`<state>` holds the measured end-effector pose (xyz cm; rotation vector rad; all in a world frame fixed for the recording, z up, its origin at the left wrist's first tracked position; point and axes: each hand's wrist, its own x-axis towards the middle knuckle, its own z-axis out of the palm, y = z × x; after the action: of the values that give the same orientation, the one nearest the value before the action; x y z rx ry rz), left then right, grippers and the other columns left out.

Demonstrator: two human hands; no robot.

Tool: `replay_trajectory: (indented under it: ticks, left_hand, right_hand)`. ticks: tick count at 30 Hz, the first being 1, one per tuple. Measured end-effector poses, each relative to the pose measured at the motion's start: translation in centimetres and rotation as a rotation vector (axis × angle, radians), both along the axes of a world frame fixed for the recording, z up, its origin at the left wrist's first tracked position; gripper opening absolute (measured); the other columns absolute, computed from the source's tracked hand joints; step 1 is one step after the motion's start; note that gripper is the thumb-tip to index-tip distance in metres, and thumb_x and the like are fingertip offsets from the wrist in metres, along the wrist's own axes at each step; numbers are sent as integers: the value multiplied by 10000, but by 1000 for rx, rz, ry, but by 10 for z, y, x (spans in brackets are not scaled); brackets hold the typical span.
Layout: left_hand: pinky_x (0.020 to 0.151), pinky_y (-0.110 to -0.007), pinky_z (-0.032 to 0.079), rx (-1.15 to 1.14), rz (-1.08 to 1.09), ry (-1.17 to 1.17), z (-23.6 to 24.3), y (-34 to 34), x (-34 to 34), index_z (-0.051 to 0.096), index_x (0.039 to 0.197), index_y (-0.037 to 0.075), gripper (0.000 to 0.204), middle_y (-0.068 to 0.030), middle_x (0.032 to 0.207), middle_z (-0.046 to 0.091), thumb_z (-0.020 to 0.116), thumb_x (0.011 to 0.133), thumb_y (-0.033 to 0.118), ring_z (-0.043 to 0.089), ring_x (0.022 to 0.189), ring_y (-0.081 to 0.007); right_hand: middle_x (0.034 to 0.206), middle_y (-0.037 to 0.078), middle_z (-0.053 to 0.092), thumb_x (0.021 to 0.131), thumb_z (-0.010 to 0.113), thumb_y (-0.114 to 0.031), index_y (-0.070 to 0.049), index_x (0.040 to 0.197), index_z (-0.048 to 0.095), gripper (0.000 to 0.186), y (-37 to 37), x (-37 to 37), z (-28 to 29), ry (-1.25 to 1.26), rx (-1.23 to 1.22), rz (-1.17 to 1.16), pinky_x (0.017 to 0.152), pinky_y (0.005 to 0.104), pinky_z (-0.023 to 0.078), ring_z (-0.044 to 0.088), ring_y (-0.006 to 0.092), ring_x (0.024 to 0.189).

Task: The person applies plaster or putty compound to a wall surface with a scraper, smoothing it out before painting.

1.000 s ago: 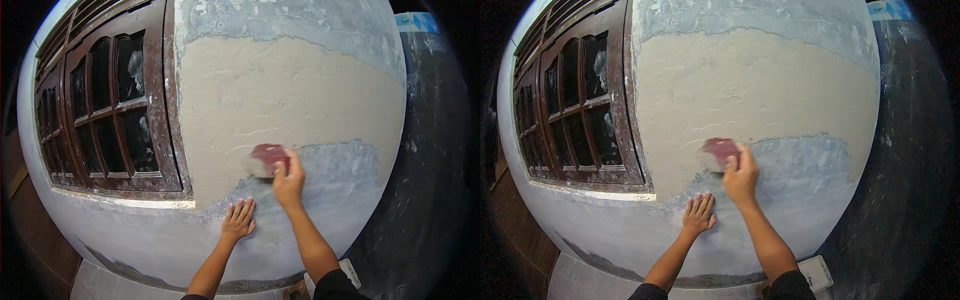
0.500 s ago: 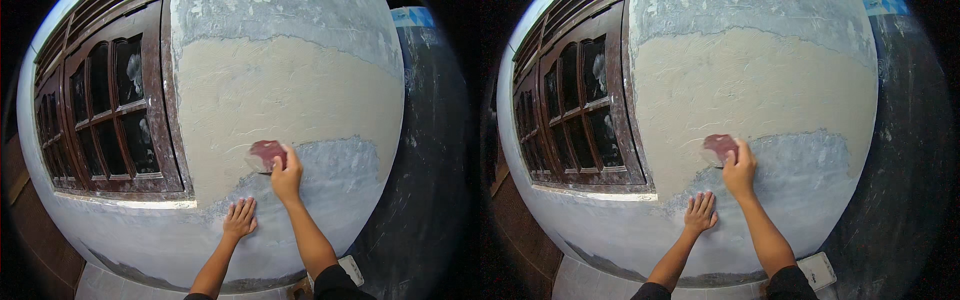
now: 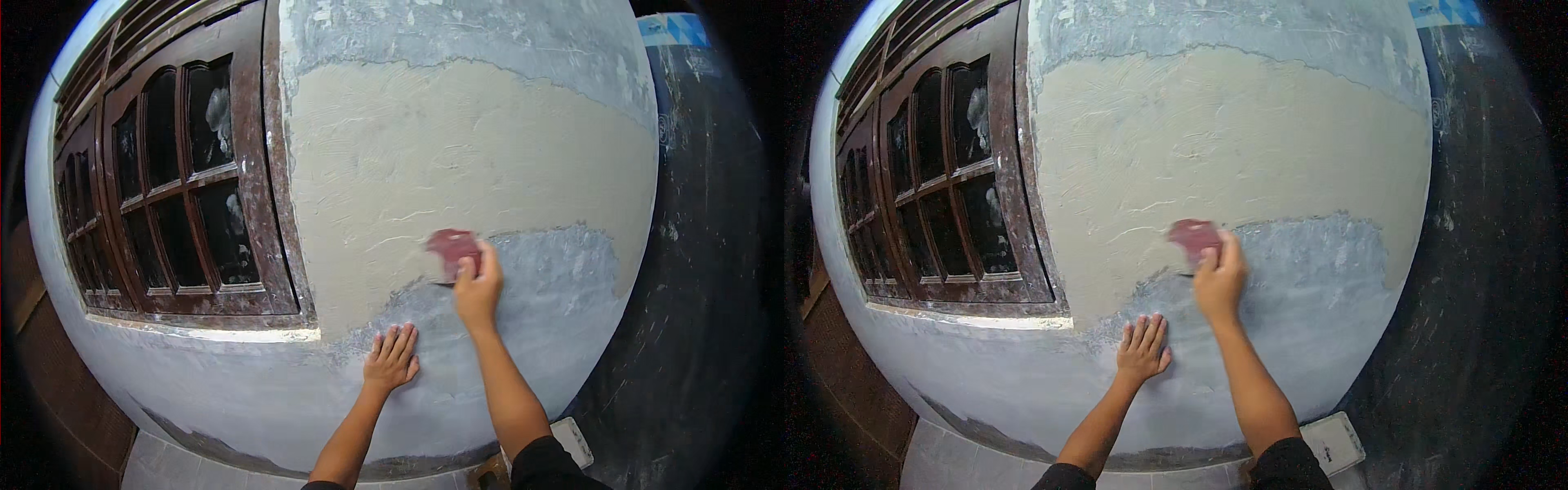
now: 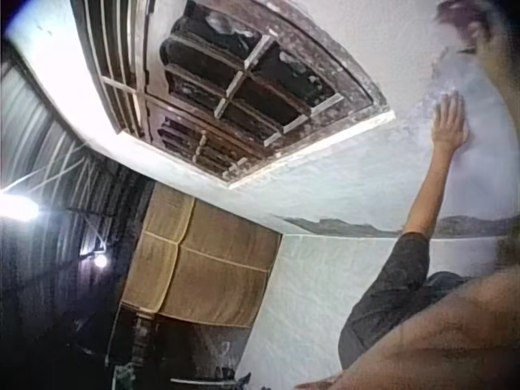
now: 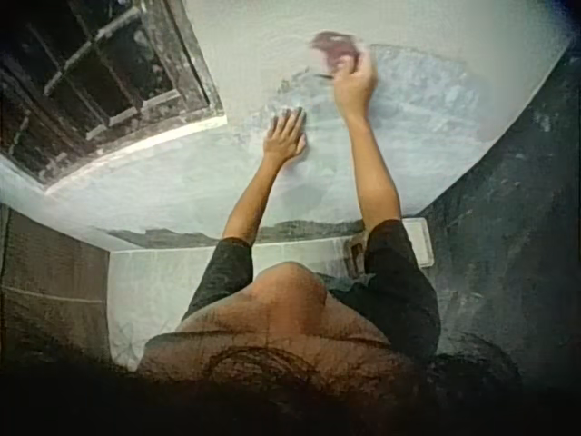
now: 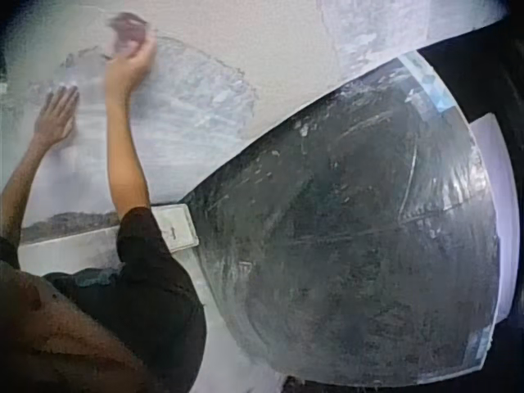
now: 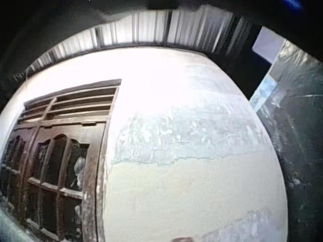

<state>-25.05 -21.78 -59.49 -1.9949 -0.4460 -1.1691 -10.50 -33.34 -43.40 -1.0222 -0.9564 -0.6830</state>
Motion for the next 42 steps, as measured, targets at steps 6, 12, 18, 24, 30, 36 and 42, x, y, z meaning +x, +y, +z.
replay_trajectory:
  ticks: [6, 12, 18, 24, 30, 36, 42]
  left_hand:
    - [1149, -454, 135, 0, 12, -7, -2, 1, -1, 524, 1323, 139, 547, -17, 1432, 442, 458, 837, 383, 373, 1340, -226]
    - [1148, -457, 136, -7, 7, 1, -2, 0, 1, 518, 1331, 144, 555, -19, 1442, 429, 458, 836, 387, 355, 1354, -231]
    - [1151, -467, 116, 11, 8, 2, -2, 1, 2, 510, 1336, 129, 573, -33, 1451, 417, 455, 831, 396, 315, 1377, -251]
    - [1154, -465, 108, 6, 21, -1, -2, 2, -2, 506, 1340, 131, 579, -28, 1452, 414, 454, 829, 398, 317, 1376, -252]
    - [1149, -452, 133, 5, 16, -13, 0, 0, -2, 503, 1344, 147, 570, -15, 1447, 423, 454, 832, 395, 357, 1353, -225]
    - [1143, -448, 151, -11, 1, -5, 0, -3, -1, 502, 1344, 153, 572, -14, 1444, 426, 462, 828, 396, 373, 1340, -219]
    - [1140, -446, 159, -14, -5, 0, -2, 0, -3, 492, 1351, 149, 578, -19, 1451, 416, 466, 824, 385, 358, 1349, -227]
  right_hand:
    - [925, 188, 622, 835, 534, -31, 33, 1083, 538, 256, -15, -6, -1, 172, 81, 169, 743, 406, 484, 621, 335, 843]
    - [942, 185, 617, 841, 533, -41, 42, 1085, 532, 258, 5, -6, -4, 14, -11, 41, 744, 389, 482, 617, 294, 846]
    - [942, 175, 621, 834, 531, -20, 25, 1099, 539, 268, -6, 2, 4, 189, 167, 124, 781, 373, 483, 616, 283, 863]
    - [949, 173, 628, 827, 529, -12, 25, 1084, 542, 260, 11, -14, 6, 123, 51, 15, 778, 379, 482, 617, 278, 870]
    - [943, 197, 616, 830, 522, -44, 18, 1096, 534, 273, -9, 20, -5, 373, 178, 171, 783, 408, 474, 615, 309, 863]
    - [953, 173, 616, 837, 495, -12, 5, 1082, 528, 248, 6, 0, -12, 194, -17, 66, 782, 404, 473, 611, 319, 851]
    - [1036, 200, 566, 841, 494, -27, 30, 1128, 472, 293, -27, 27, -16, 496, 213, -79, 866, 409, 428, 562, 348, 956]
